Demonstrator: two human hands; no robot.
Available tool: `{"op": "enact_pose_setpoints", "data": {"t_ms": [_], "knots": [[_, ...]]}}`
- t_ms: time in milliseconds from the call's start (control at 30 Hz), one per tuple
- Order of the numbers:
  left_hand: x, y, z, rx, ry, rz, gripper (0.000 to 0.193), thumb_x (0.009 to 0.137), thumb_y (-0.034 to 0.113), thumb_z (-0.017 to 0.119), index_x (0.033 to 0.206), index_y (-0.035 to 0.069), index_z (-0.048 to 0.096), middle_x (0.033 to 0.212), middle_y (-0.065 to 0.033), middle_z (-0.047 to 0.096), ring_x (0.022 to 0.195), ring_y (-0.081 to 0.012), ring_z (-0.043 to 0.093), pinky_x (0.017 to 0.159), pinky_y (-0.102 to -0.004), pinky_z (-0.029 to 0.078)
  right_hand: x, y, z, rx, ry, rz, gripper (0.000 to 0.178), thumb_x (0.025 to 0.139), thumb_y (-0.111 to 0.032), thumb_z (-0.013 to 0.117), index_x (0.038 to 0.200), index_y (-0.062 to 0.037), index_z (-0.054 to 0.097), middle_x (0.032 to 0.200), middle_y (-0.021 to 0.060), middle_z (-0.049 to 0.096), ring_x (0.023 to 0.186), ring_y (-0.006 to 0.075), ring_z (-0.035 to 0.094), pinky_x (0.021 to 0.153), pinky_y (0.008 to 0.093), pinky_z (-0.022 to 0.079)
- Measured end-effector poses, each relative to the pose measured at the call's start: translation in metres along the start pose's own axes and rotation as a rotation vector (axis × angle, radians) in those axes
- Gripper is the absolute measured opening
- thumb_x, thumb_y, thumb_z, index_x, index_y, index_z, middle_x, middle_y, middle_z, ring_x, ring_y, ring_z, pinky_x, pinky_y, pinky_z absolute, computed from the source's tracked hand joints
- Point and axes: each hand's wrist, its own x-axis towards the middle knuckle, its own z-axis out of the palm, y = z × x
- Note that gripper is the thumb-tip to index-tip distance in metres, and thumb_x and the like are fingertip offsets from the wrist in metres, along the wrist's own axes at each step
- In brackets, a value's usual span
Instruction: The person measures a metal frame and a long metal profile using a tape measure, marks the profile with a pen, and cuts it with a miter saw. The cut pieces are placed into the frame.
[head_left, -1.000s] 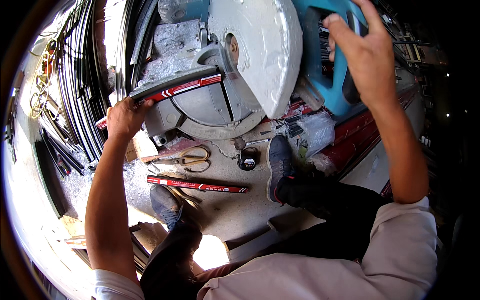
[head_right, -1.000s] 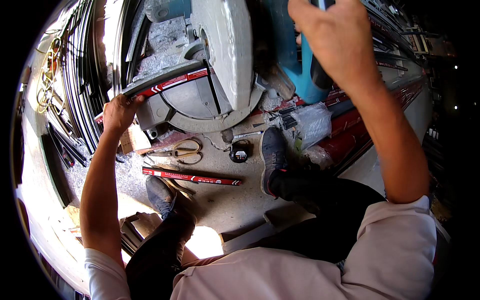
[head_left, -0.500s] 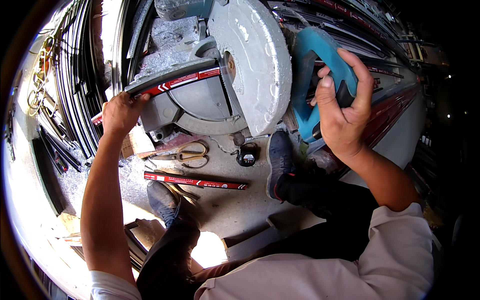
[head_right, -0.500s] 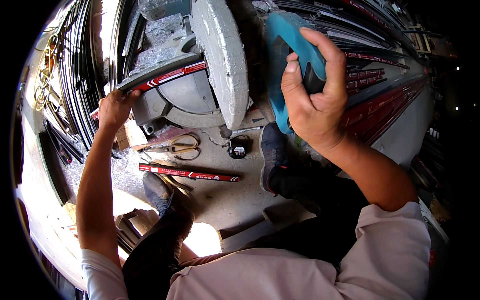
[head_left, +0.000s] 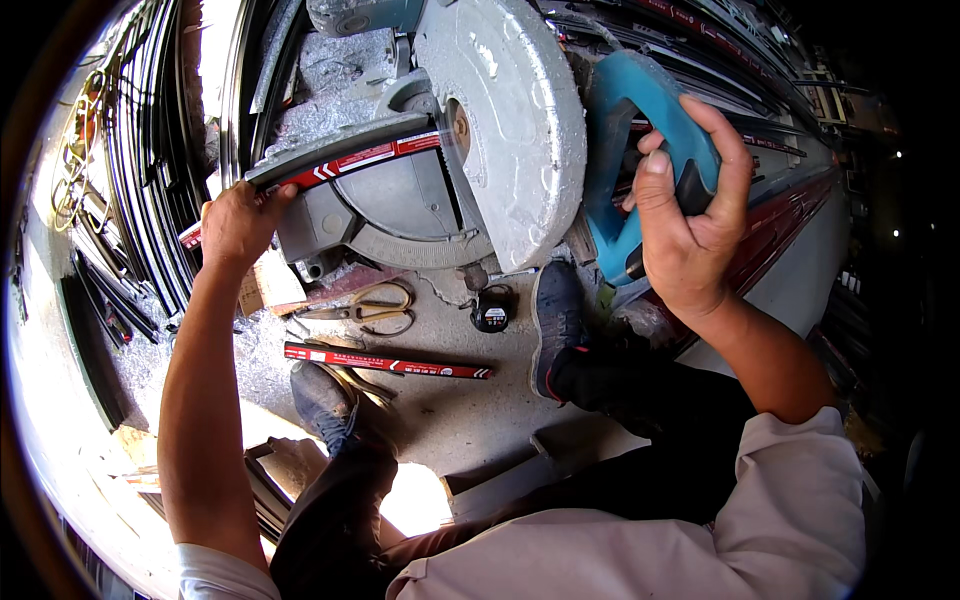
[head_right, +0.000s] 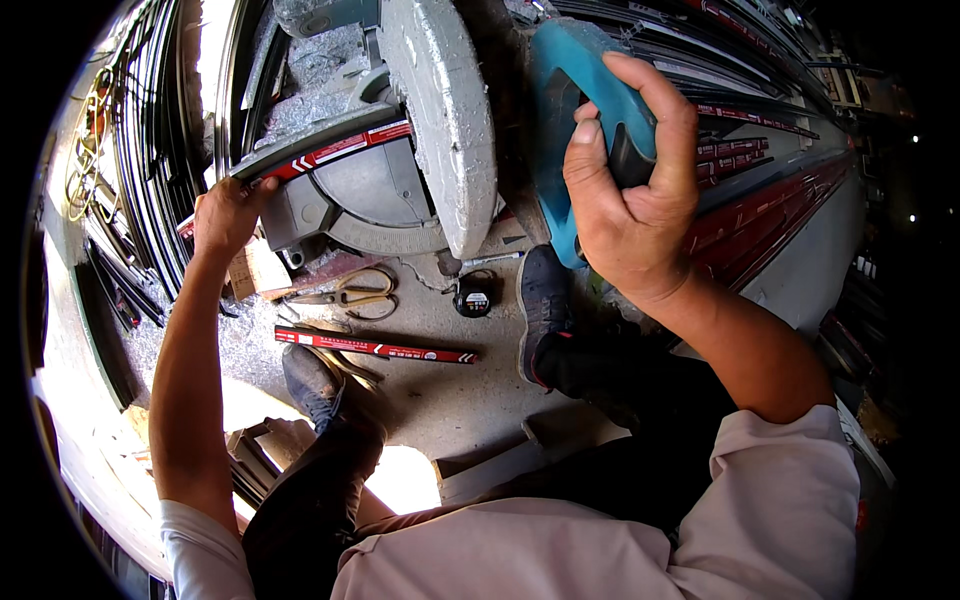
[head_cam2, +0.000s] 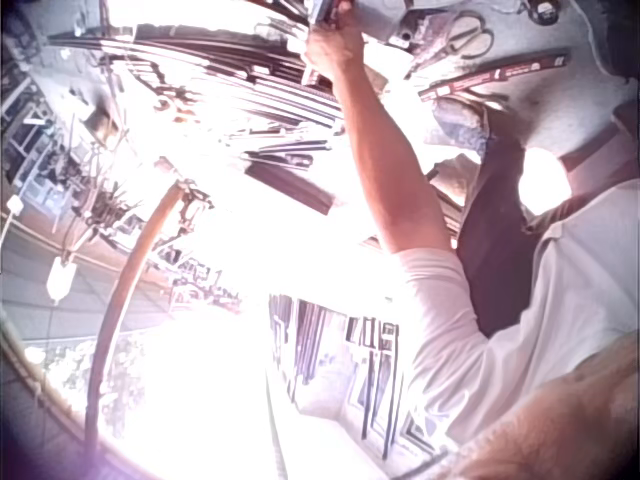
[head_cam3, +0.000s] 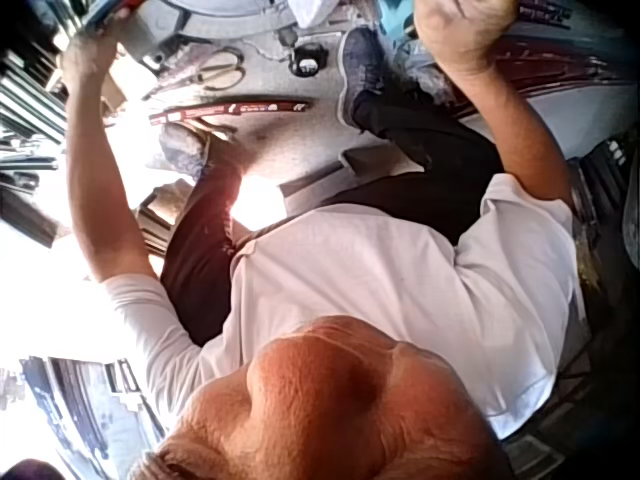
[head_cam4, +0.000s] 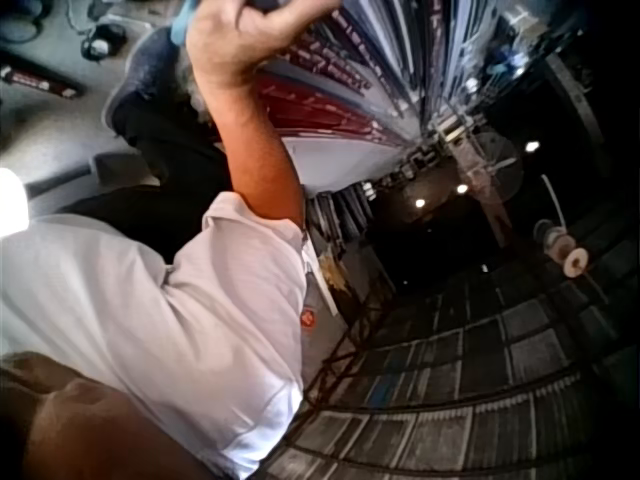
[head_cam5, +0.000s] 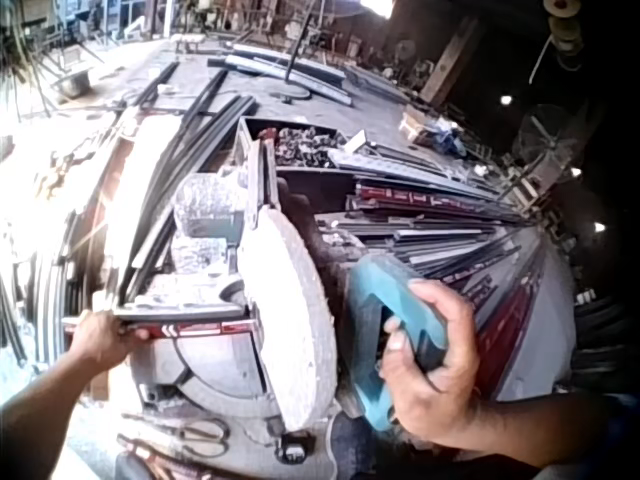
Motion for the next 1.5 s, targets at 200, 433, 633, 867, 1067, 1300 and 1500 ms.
{"op": "enact_pose_setpoints", "data": {"t_ms": [200, 433, 633, 867, 1067, 1300, 1500], "knots": [[0.000, -0.002, 0.002, -0.005, 0.028, 0.026, 0.072, 0.092, 0.066, 0.065, 0.100, -0.005, 0.074, 0.090, -0.0253, 0.074, 0.093, -0.0419, 0.074, 0.084, -0.0489, 0.056, 0.002, 0.000, 0.000, -0.013, 0.006, -0.028, 0.046, 0.100, 0.004, 0.061, 0.143, -0.0035, 0.049, 0.119, 0.0083, 0.060, 0.099, 0.0107, 0.061, 0.085, 0.0248, 0.056], [0.001, -0.001, 0.001, 0.017, 0.024, 0.019, 0.074, 0.091, 0.068, 0.064, 0.097, -0.005, 0.074, 0.089, -0.0262, 0.074, 0.093, -0.0430, 0.073, 0.084, -0.0499, 0.055, 0.019, -0.008, -0.005, 0.025, -0.004, 0.004, 0.044, 0.101, 0.002, 0.062, 0.142, -0.0068, 0.051, 0.106, 0.0040, 0.064, 0.082, 0.0080, 0.062, 0.072, 0.0228, 0.055], [0.000, -0.005, 0.001, 0.002, 0.012, 0.016, 0.071, 0.092, 0.067, 0.065, 0.097, -0.003, 0.075, 0.089, -0.0243, 0.074, 0.093, -0.0421, 0.073, 0.087, -0.0493, 0.054, 0.040, -0.019, -0.010, 0.006, -0.088, 0.027, 0.043, 0.107, -0.007, 0.057, 0.148, -0.0073, 0.046, 0.109, 0.0039, 0.067, 0.080, 0.0076, 0.060, 0.069, 0.0246, 0.055], [-0.001, 0.001, -0.002, -0.035, 0.013, 0.026, 0.069, 0.092, 0.066, 0.065, 0.097, -0.002, 0.075, 0.088, -0.0242, 0.074, 0.092, -0.0425, 0.073, 0.087, -0.0495, 0.054, 0.040, -0.021, -0.011, 0.014, -0.068, 0.047, 0.043, 0.106, -0.007, 0.058, 0.148, -0.0070, 0.046, 0.108, 0.0047, 0.068, 0.080, 0.0077, 0.060, 0.068, 0.0249, 0.055], [0.001, -0.004, 0.001, -0.019, 0.027, 0.041, 0.071, 0.091, 0.066, 0.066, 0.097, -0.004, 0.075, 0.086, -0.0258, 0.073, 0.090, -0.0436, 0.073, 0.084, -0.0503, 0.055, 0.039, -0.019, -0.011, 0.011, -0.073, 0.037, 0.043, 0.107, -0.008, 0.058, 0.148, -0.0073, 0.047, 0.109, 0.0044, 0.068, 0.079, 0.0077, 0.061, 0.068, 0.0248, 0.056], [-0.002, 0.003, -0.003, -0.029, 0.014, 0.014, 0.074, 0.092, 0.067, 0.064, 0.093, -0.007, 0.073, 0.087, -0.0268, 0.073, 0.091, -0.0434, 0.073, 0.084, -0.0502, 0.055, 0.039, -0.019, -0.012, 0.005, -0.076, 0.032, 0.043, 0.107, -0.008, 0.058, 0.148, -0.0071, 0.046, 0.108, 0.0042, 0.068, 0.079, 0.0076, 0.061, 0.068, 0.0246, 0.056], [-0.001, 0.000, -0.001, -0.007, 0.018, 0.012, 0.074, 0.093, 0.067, 0.064, 0.095, -0.007, 0.073, 0.089, -0.0265, 0.073, 0.092, -0.0429, 0.073, 0.086, -0.0500, 0.055, 0.041, -0.019, -0.011, 0.006, -0.074, 0.023, 0.043, 0.107, -0.008, 0.058, 0.148, -0.0072, 0.046, 0.105, 0.0039, 0.068, 0.078, 0.0076, 0.061, 0.068, 0.0246, 0.055]]}}
